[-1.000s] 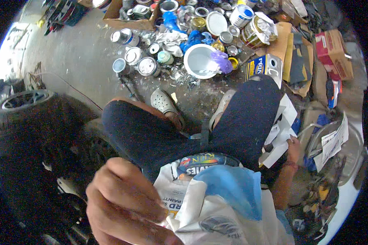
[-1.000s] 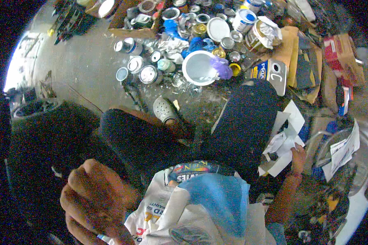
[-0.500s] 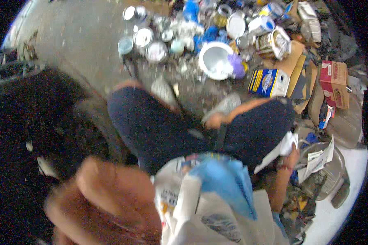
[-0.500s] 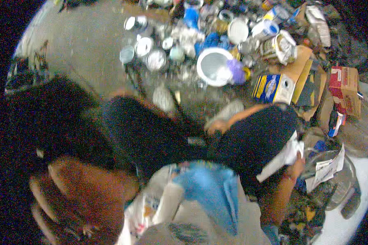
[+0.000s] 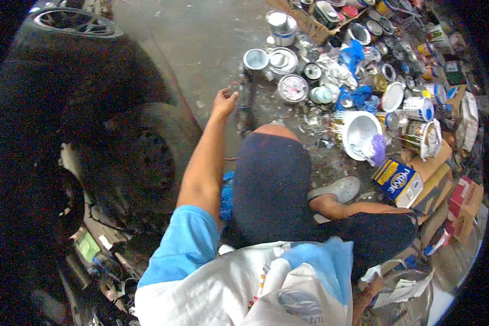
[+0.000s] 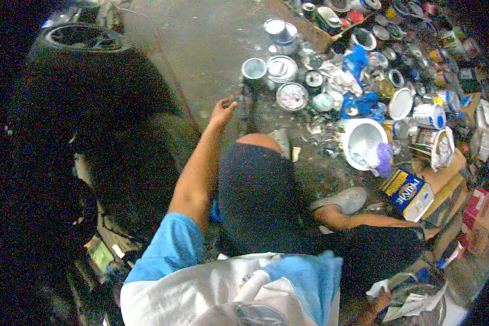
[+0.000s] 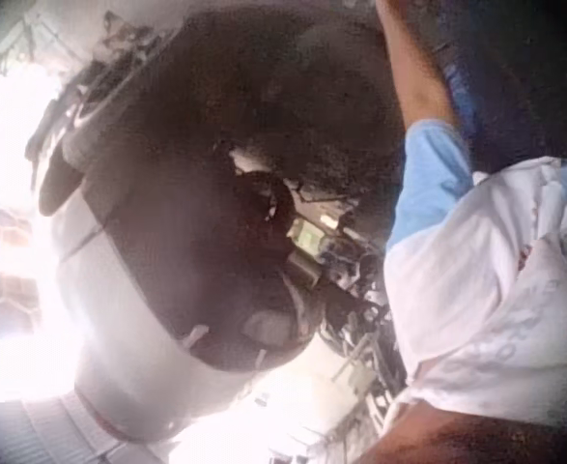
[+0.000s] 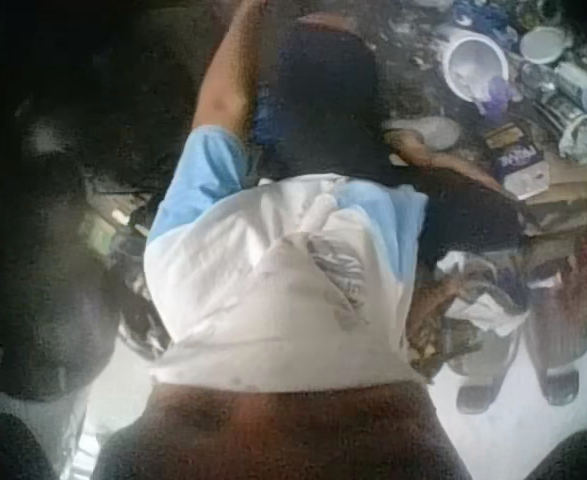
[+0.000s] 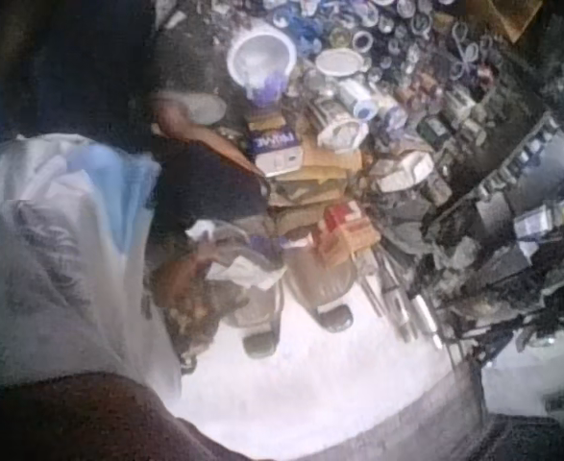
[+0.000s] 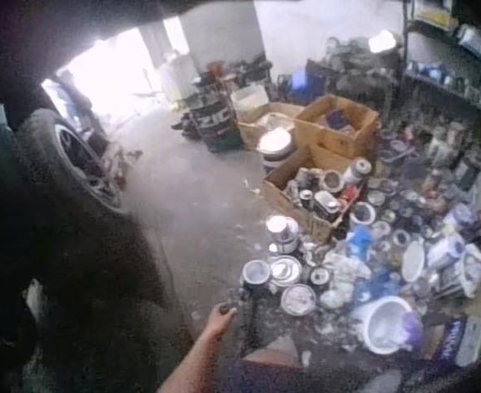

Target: The person cleans a paint sprayer cup and its components using a white cloth. They wipe the inside and outside of the metal cup, handle the lid, and clean the nozzle area. The person repeatedly wipes the parts and places them back into a box.

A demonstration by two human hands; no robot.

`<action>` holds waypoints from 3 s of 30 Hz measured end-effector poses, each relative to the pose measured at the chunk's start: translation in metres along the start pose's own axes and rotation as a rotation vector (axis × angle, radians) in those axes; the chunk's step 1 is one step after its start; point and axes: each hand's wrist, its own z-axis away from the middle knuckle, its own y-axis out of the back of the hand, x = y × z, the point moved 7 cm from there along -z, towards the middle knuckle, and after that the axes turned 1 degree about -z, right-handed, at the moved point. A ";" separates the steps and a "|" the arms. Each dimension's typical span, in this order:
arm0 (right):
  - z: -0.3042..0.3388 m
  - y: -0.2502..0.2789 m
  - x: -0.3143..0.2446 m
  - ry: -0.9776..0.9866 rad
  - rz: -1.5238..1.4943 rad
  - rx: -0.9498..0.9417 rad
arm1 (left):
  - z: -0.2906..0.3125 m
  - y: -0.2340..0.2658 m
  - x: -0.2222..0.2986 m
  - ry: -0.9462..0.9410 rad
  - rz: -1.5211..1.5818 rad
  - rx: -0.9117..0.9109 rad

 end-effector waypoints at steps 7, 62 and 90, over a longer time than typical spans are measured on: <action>0.033 0.048 0.027 -0.570 -0.429 0.123 | -0.080 -0.085 -0.035 0.122 -0.069 -0.221; -0.055 0.233 -0.707 0.956 0.148 -0.168 | 0.285 -0.154 0.388 -1.378 -0.317 -0.313; -0.031 0.232 -0.690 0.437 -2.331 -0.530 | 0.266 -0.155 0.393 -1.276 -0.324 -0.180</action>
